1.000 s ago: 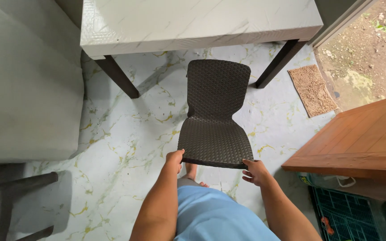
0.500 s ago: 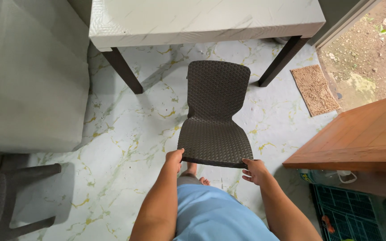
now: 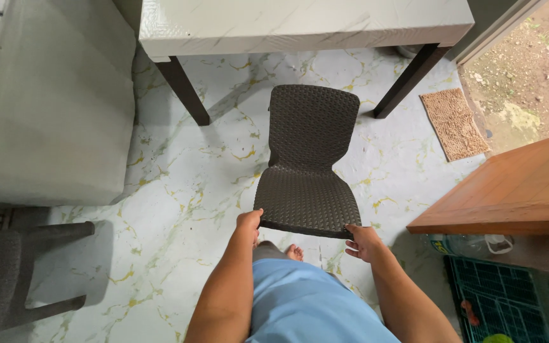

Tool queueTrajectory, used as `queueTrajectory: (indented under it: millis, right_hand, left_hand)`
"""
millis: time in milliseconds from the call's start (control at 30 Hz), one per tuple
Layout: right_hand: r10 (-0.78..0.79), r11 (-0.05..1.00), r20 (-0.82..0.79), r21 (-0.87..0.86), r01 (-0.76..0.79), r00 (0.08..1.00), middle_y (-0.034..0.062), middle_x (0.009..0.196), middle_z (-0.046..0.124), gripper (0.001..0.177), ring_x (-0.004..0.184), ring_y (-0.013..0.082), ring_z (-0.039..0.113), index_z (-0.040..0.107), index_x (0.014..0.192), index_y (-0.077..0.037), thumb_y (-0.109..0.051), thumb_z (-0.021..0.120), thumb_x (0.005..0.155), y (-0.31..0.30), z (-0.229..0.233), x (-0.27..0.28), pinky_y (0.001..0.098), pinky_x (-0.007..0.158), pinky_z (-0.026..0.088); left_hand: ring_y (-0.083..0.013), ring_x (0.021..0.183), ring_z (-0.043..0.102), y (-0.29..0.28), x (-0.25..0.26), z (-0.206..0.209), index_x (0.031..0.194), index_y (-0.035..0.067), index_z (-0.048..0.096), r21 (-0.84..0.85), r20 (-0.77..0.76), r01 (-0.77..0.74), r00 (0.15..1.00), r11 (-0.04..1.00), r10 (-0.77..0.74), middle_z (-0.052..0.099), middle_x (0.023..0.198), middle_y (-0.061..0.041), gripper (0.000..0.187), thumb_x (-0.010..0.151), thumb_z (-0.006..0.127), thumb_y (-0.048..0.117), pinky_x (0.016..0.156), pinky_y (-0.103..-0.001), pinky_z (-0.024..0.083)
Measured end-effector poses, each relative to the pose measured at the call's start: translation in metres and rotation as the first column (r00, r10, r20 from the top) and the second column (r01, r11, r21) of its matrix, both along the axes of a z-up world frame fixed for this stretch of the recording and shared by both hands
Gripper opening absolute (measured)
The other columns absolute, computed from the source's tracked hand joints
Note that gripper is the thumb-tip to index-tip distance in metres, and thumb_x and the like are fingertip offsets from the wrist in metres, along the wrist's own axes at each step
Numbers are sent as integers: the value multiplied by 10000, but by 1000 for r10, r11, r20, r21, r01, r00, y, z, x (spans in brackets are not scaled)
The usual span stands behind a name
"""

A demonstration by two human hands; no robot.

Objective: Moving a chair away from and then back to a dining table.

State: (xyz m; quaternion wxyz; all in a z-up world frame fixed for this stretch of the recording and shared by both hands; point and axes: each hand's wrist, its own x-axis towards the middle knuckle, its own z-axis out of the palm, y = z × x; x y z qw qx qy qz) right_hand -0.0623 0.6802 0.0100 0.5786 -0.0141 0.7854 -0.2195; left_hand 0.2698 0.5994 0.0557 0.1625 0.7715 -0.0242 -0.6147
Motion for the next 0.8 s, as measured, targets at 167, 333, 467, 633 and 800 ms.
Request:
queueTrajectory:
  millis: [167, 333, 467, 633, 800]
  right_hand:
    - [-34, 999, -3, -8, 34, 999, 31, 917, 548, 204, 833, 209, 556, 597, 998, -103, -275, 696, 951, -1, -11, 11, 468, 826, 581]
    - [-93, 995, 20, -37, 93, 995, 35, 932, 570, 224, 833, 215, 551, 621, 992, -87, -292, 698, 947, 8, -19, 35, 464, 812, 581]
    - [-98, 995, -7, -20, 98, 995, 48, 945, 572, 232, 855, 223, 561, 633, 997, -74, -287, 709, 947, 19, -19, 59, 460, 792, 596]
    - [-86, 996, -8, -12, 86, 996, 34, 953, 572, 245, 868, 217, 559, 637, 1013, -89, -314, 708, 946, 42, -19, 82, 453, 784, 596]
    - [-67, 998, -20, 21, 67, 998, 25, 947, 565, 241, 856, 210, 555, 644, 1030, -97, -313, 708, 946, 62, -17, 99, 445, 767, 587]
  left_hand:
    - [-163, 618, 390, -8, 19, -127, 1162, -28, 677, -145, -65, -53, 997, 988, 44, 647, 1038, -167, 440, 865, 800, 272, 472, -346, 271]
    - [-145, 569, 440, -9, 43, -136, 1186, -21, 666, -185, -49, -22, 999, 983, 13, 649, 1074, -161, 462, 871, 812, 284, 460, -350, 300]
    - [-141, 541, 335, -3, 65, -128, 1145, -10, 685, -165, -44, -4, 999, 986, -3, 683, 1000, -179, 431, 855, 804, 286, 453, -352, 252]
    - [-140, 511, 338, 12, 84, -126, 1097, -24, 669, -143, -29, -6, 1000, 990, 1, 668, 904, -156, 406, 864, 805, 280, 439, -352, 253]
    - [-119, 494, 231, 31, 97, -137, 1001, -27, 670, -132, -47, 4, 999, 991, -10, 511, 732, -75, 378, 849, 805, 290, 442, -355, 191]
